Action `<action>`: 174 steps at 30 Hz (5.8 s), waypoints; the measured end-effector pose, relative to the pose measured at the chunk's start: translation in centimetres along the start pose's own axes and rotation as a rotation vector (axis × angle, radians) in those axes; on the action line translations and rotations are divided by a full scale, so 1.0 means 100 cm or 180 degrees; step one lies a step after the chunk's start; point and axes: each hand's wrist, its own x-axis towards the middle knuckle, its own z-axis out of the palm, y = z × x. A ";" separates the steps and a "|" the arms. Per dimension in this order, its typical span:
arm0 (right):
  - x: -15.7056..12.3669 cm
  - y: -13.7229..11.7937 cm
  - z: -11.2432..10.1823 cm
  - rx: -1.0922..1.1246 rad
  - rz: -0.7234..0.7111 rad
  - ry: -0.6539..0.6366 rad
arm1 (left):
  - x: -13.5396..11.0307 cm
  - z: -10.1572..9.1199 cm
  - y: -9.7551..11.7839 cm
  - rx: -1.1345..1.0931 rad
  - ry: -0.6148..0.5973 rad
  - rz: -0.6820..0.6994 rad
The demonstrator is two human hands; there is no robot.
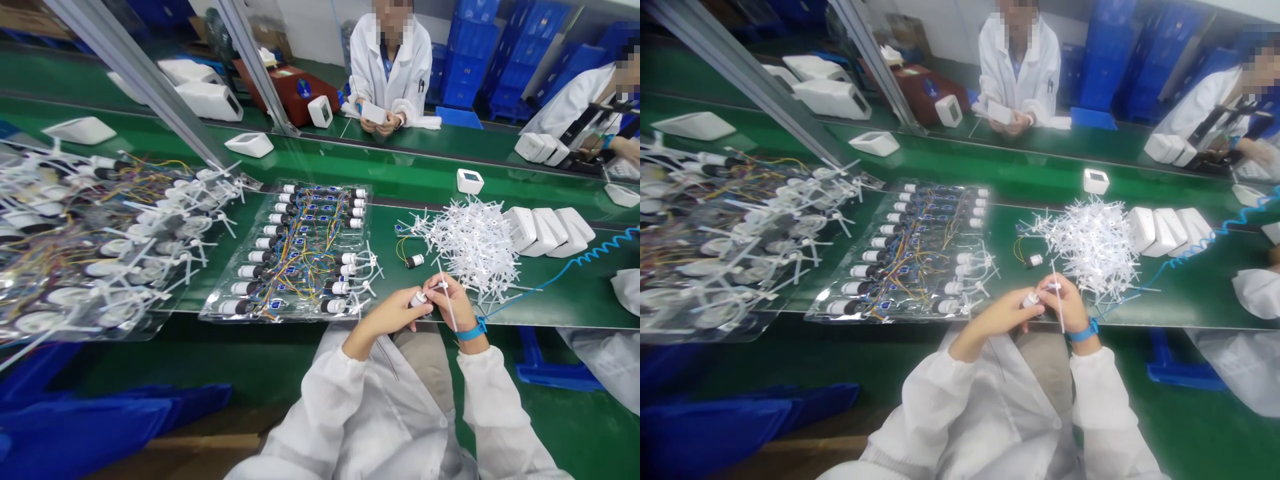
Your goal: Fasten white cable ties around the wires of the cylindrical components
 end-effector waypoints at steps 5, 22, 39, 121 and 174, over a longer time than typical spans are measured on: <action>0.001 0.003 -0.005 -0.0128 -0.0081 -0.0109 | -0.001 0.004 0.005 0.0050 0.0119 0.0016; -0.001 0.007 -0.012 -0.0151 0.0203 0.0117 | 0.000 0.011 0.016 0.0427 0.0231 -0.0241; -0.008 -0.007 -0.031 -0.1202 0.0124 -0.0095 | 0.006 0.012 0.009 0.0920 0.0271 -0.0143; -0.006 -0.018 -0.044 -0.1666 -0.0913 -0.0808 | 0.011 0.010 0.024 0.1377 -0.0293 -0.0517; -0.021 0.002 -0.013 -0.0853 0.0102 -0.0124 | 0.005 -0.006 -0.017 -0.1043 0.0344 0.0140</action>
